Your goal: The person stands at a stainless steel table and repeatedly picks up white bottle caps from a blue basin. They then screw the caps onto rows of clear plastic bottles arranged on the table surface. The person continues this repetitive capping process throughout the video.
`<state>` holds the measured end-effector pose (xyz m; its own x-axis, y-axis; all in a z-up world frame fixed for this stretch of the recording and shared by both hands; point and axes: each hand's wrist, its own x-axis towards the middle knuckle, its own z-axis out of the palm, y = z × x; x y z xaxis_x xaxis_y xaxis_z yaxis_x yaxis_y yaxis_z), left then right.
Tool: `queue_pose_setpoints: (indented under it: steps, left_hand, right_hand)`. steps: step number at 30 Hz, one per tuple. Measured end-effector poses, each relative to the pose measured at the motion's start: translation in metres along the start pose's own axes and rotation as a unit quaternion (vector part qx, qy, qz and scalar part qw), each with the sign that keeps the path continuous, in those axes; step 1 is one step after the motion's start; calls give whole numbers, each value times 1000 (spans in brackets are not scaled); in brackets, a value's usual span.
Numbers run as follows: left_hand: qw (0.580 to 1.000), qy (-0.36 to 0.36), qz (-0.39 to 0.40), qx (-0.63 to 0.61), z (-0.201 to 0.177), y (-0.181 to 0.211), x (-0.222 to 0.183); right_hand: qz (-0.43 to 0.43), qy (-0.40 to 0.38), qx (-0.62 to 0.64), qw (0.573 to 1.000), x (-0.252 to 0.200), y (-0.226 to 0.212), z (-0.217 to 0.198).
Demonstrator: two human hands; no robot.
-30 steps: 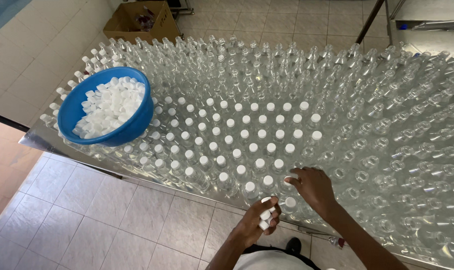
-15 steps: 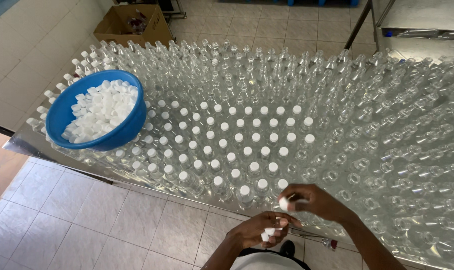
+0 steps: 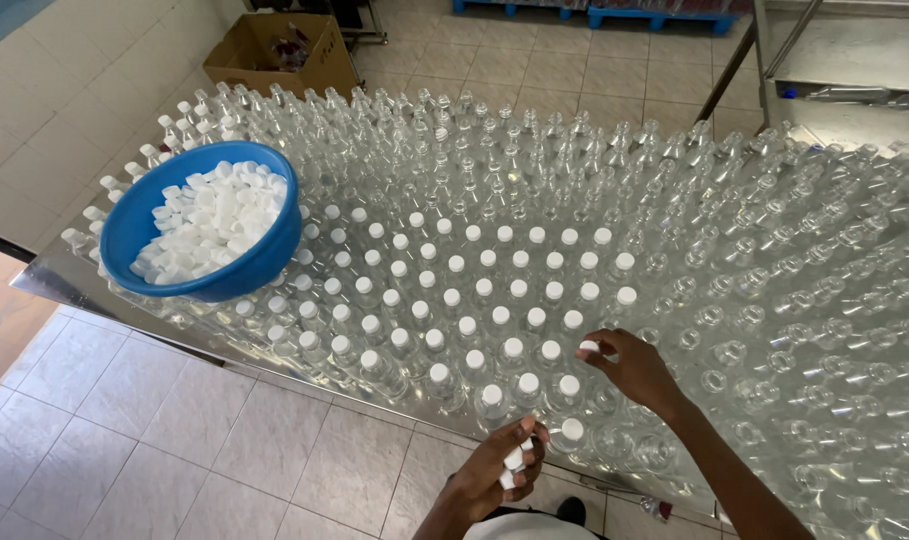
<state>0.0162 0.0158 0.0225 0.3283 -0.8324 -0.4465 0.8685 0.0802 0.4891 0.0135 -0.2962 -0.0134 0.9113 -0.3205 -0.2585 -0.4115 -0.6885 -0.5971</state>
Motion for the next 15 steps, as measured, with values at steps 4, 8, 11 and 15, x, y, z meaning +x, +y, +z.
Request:
queue_pose_setpoints:
  steps: [4, 8, 11, 15]
  left_hand:
    - [1000, 9, -4, -7, -1, 1, 1]
    - [1000, 7, -3, -30, -5, 0, 9]
    - [999, 1, 2, -40, -4, 6, 12]
    - [999, 4, 8, -36, -3, 10, 14]
  right_hand:
    - [54, -17, 70, 996, 1, -8, -11]
    - [102, -48, 128, 985, 9, 1, -11]
    - [70, -8, 57, 996, 5, 0, -4]
    - [-96, 95, -174, 975, 10, 26, 23]
